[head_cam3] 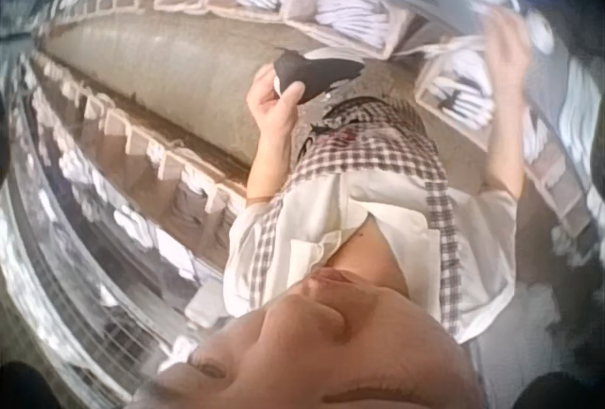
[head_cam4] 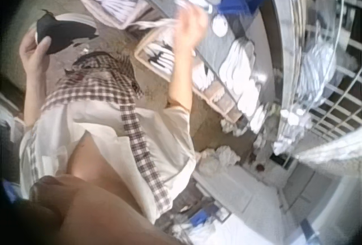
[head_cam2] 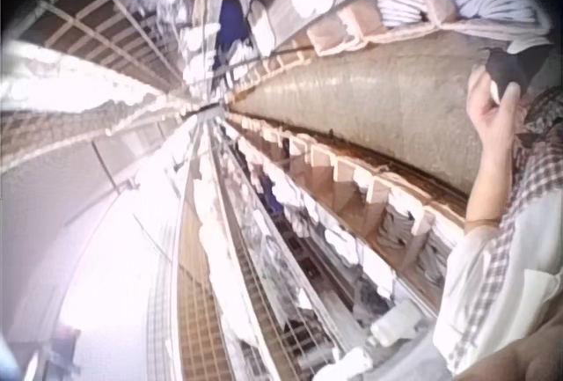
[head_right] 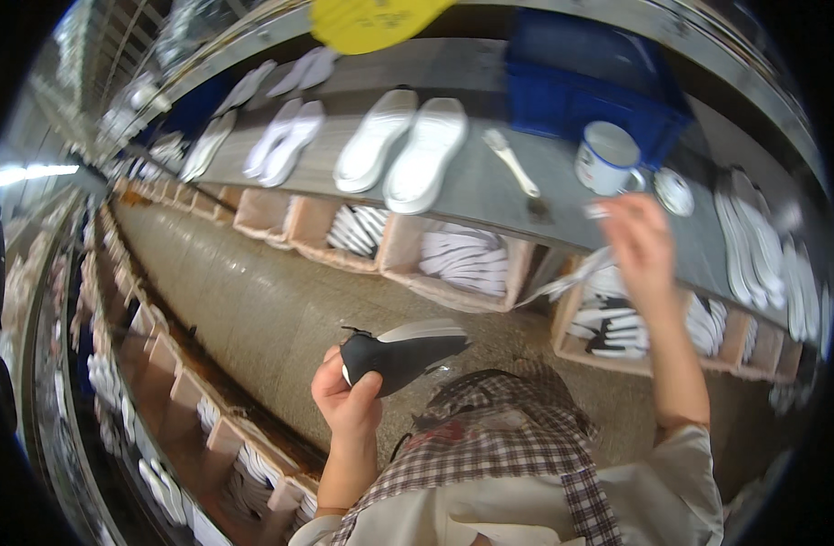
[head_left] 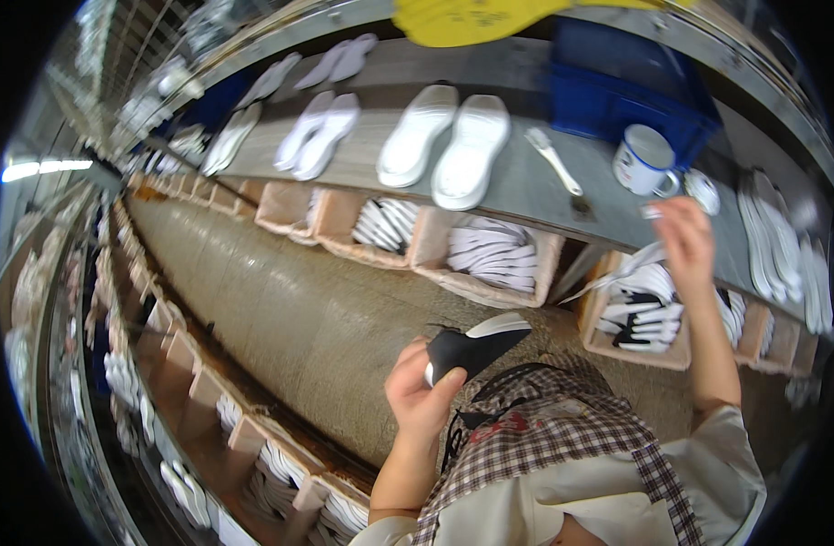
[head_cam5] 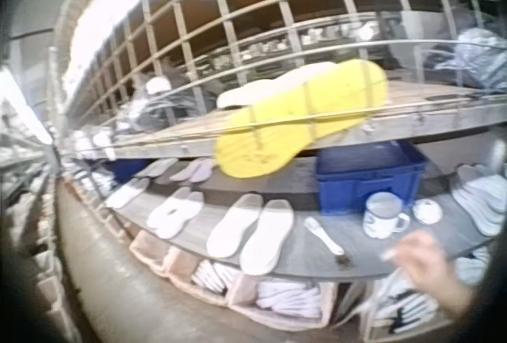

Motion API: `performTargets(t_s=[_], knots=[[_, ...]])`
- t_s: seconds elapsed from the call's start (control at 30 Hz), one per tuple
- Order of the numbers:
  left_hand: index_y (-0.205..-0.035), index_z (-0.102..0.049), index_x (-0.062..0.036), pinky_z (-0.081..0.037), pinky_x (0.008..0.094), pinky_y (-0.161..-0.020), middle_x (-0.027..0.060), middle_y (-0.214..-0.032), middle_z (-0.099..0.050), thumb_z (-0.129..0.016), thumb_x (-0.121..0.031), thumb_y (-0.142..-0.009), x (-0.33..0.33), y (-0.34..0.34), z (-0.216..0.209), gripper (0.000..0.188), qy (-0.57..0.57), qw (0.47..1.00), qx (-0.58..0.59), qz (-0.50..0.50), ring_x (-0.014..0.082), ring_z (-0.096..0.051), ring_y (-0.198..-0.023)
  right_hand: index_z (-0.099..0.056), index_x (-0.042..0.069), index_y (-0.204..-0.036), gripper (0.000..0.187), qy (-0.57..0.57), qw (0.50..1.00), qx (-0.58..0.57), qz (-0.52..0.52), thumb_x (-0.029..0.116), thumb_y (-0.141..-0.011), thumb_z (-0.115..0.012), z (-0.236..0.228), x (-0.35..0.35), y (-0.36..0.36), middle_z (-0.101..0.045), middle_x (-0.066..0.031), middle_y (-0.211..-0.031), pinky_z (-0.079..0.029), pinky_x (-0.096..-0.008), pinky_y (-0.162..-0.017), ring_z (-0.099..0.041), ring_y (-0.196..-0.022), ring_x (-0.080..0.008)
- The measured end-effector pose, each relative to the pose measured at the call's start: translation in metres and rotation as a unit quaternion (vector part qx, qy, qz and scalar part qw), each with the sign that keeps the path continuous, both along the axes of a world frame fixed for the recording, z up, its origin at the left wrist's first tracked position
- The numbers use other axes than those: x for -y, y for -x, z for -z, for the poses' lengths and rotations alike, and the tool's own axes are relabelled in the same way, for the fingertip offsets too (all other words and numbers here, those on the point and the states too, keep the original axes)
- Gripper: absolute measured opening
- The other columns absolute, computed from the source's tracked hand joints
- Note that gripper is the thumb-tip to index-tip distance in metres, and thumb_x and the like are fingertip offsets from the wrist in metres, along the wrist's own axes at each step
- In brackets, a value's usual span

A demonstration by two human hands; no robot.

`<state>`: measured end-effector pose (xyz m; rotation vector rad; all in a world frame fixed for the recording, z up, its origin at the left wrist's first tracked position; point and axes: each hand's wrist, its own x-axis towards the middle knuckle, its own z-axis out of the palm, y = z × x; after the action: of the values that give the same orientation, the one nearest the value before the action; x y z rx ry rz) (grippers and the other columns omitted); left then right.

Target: The person picks up pairs of white and black slippers from a shelf, turns them over to inspect the soles, and places them into a large fabric bin. The person also picks up a small black object and a white brush from the shelf, briefly handling them before returning to the slippers.

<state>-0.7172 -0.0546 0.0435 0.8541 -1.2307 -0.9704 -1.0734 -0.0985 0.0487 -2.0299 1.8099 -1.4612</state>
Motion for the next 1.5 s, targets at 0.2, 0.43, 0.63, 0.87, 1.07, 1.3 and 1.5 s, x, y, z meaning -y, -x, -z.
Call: performTargets(t_s=[0.2, 0.43, 0.63, 0.87, 1.07, 1.3, 1.5], knots=[[-0.097, -0.064, 0.0056, -0.04, 0.0316, -0.07, 0.0086, -0.087, -0.059, -0.073, -0.006, -0.07, -0.01, -0.014, -0.004, 0.031, 0.032, 0.998, -0.033, -0.035, 0.0193, -0.051, -0.078, -0.061, 0.005, -0.113, 0.028, 0.051, 0.951, -0.248, 0.178, 0.003, -0.086, -0.055, 0.04, 0.018, 0.09, -0.055, -0.0129, -0.114, -0.037, -0.0372, -0.095, -0.05, -0.109, -0.0296], [-0.09, -0.066, 0.0027, -0.04, 0.0314, -0.069, 0.0073, -0.083, -0.06, -0.073, -0.006, -0.07, -0.024, -0.028, -0.014, 0.023, 0.043, 0.992, 0.05, -0.104, 0.0194, -0.051, -0.075, -0.062, 0.003, -0.108, 0.023, 0.08, 0.963, -0.223, 0.131, 0.009, -0.086, -0.056, 0.075, 0.023, 0.061, -0.054, -0.0121, -0.118, -0.033, -0.0401, -0.099, -0.047, -0.115, -0.0298], [-0.085, -0.067, 0.0007, -0.04, 0.0305, -0.068, 0.0072, -0.083, -0.061, -0.073, -0.005, -0.067, -0.028, -0.045, -0.014, 0.019, 0.043, 0.988, 0.086, -0.122, 0.0195, -0.051, -0.076, -0.061, 0.0, -0.097, 0.02, 0.106, 0.983, -0.153, 0.003, 0.001, -0.078, -0.06, 0.053, 0.029, -0.003, -0.057, -0.0139, -0.107, -0.036, -0.0416, -0.095, -0.051, -0.107, -0.0319], [-0.089, -0.065, 0.0039, -0.04, 0.0309, -0.071, 0.0084, -0.083, -0.061, -0.072, -0.002, -0.061, -0.038, -0.023, 0.004, 0.029, -0.004, 0.98, 0.14, -0.138, 0.021, -0.052, -0.076, -0.062, 0.002, -0.081, 0.008, 0.046, 0.997, -0.016, 0.053, 0.009, -0.079, -0.064, 0.072, 0.05, 0.0, -0.063, -0.0115, -0.086, -0.044, -0.0358, -0.069, -0.057, -0.075, -0.0287], [-0.091, -0.062, 0.0056, -0.039, 0.028, -0.073, 0.0074, -0.087, -0.057, -0.072, -0.005, -0.071, -0.042, 0.001, 0.016, 0.024, -0.119, 0.987, 0.055, -0.095, 0.0168, -0.05, -0.08, -0.064, 0.006, -0.102, 0.024, -0.126, 0.976, -0.142, 0.103, 0.017, -0.081, -0.063, 0.084, 0.082, 0.018, -0.064, -0.0119, -0.091, -0.049, -0.0379, -0.071, -0.062, -0.08, -0.0275], [-0.092, -0.063, 0.0051, -0.04, 0.0263, -0.07, 0.0075, -0.088, -0.058, -0.071, -0.002, -0.072, -0.047, 0.007, 0.019, 0.023, -0.149, 0.982, 0.108, -0.033, 0.0155, -0.051, -0.078, -0.061, 0.007, -0.097, 0.024, -0.21, 0.963, -0.142, 0.089, 0.016, -0.076, -0.069, 0.094, 0.112, -0.015, -0.06, -0.013, -0.098, -0.047, -0.0377, -0.078, -0.057, -0.091, -0.0293], [-0.092, -0.063, 0.0053, -0.041, 0.0265, -0.071, 0.0083, -0.089, -0.058, -0.071, -0.001, -0.072, -0.042, 0.01, 0.02, 0.023, -0.159, 0.979, 0.119, -0.032, 0.016, -0.052, -0.079, -0.052, 0.005, -0.081, 0.016, -0.047, 0.989, 0.032, -0.137, -0.003, -0.071, -0.06, 0.06, 0.072, -0.012, -0.059, -0.0078, -0.103, -0.047, -0.0347, -0.081, -0.058, -0.099, -0.0276]])
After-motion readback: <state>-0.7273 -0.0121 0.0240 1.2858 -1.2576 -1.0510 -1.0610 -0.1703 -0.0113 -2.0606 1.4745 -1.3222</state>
